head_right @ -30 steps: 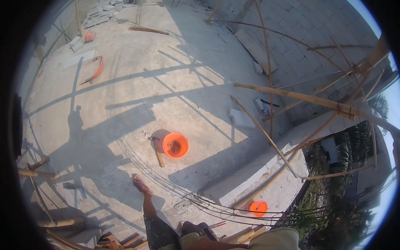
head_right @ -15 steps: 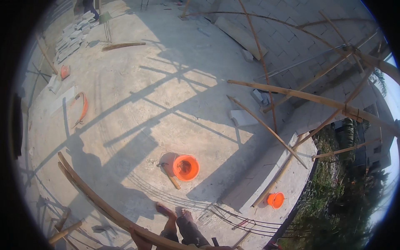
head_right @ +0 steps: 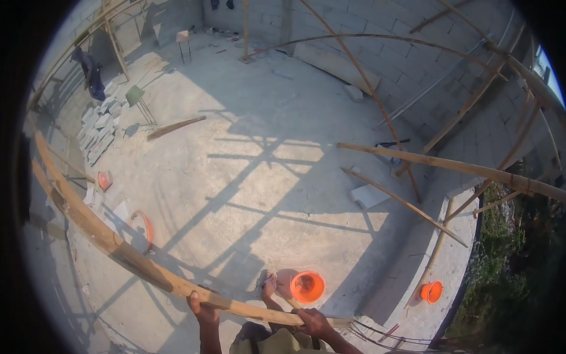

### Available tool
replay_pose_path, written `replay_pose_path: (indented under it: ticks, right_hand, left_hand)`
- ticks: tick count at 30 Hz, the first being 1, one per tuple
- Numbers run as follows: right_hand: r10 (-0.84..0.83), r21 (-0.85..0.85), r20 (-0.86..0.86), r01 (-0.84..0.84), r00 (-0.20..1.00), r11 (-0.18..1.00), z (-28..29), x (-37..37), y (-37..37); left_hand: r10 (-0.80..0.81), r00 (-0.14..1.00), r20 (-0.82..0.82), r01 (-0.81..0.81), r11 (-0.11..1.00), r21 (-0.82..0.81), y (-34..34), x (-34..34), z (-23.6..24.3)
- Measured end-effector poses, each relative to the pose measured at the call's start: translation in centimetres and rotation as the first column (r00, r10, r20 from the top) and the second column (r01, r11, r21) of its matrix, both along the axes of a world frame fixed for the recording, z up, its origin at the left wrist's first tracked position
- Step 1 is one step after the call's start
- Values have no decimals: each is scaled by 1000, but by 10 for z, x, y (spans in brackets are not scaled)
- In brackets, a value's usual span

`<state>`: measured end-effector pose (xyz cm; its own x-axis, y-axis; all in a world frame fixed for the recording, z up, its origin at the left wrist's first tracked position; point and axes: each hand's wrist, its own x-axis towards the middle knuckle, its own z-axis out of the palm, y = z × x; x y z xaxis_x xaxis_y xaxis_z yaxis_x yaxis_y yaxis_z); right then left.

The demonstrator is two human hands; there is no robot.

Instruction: The person picks up wooden boards from a pile, places them on the ground, and cuts the wood using a hand saw.

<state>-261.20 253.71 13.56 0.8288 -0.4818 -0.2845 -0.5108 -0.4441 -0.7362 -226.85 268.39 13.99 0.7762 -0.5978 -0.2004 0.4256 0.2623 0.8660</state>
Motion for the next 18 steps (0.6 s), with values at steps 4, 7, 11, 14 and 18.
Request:
replay_pose_path:
  ticks: [4,7,11,14,18]
  right_hand:
    - [66,-52,71,-62,995,997,-35,153,-88]
    - [122,-120,166,-103,979,987,-13,270,-152]
    - [176,-122,238,-151,955,981,31,395,-255]
    - [78,12,228,-83,971,996,56,448,-328]
    - [-120,313,219,46,968,948,122,521,-424]
  left_hand:
    - [281,955,95,-277,960,-49,-113,92,104]
    - [474,843,254,-478,877,-48,-168,157,164]
    - [361,690,627,-473,881,13,-222,284,157]
    - [287,586,758,-576,805,140,-263,369,153]
    - [178,715,676,-538,758,370,-336,465,159]
